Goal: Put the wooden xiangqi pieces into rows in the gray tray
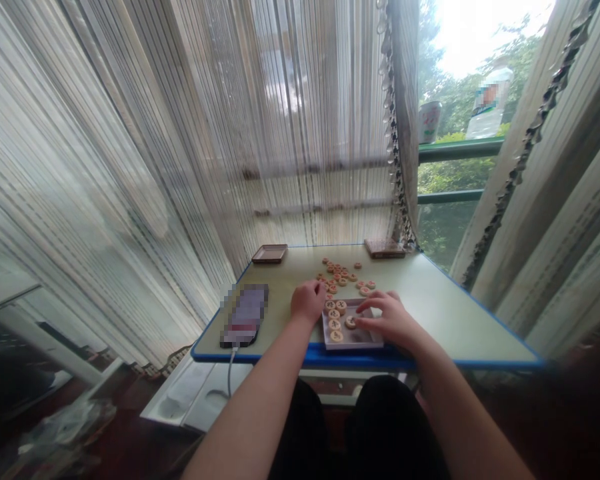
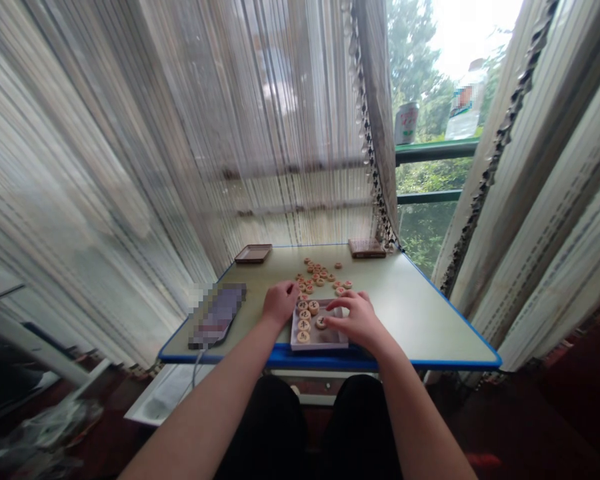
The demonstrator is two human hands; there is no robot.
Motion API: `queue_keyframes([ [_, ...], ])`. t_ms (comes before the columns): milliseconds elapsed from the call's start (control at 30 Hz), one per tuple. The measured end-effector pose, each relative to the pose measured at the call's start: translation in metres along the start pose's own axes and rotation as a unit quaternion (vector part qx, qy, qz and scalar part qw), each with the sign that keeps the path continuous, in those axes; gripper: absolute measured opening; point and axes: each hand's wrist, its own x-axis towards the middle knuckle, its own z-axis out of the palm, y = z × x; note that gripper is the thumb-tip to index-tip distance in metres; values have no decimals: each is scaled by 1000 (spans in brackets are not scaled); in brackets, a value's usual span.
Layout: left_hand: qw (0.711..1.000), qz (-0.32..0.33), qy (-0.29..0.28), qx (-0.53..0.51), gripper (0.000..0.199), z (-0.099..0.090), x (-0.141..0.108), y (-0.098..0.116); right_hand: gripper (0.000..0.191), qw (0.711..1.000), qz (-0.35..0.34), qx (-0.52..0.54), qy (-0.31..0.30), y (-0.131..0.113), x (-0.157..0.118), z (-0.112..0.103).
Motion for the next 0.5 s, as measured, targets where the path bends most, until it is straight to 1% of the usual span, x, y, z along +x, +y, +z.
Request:
queue_keyframes([
  [67, 1000, -3, 3, 3, 32, 0, 0, 0, 23, 1000, -9, -20, -6, 0, 1, -1],
  [133, 1000, -2, 5, 2, 32, 0, 0, 0, 21, 998, -32, -40, -24, 0, 3, -1],
  [267, 1000, -6, 2, -2, 32, 1, 1, 0, 16, 995, -66, -50, -55, -1, 8, 0],
  [400, 1000, -12, 4, -5, 32, 1, 3, -1, 15, 995, -73, -48, -42, -3, 8, 0],
  [500, 1000, -4, 9, -17, 34, 2, 3, -1, 14, 996, -66, -43, -48, -5, 8, 0],
])
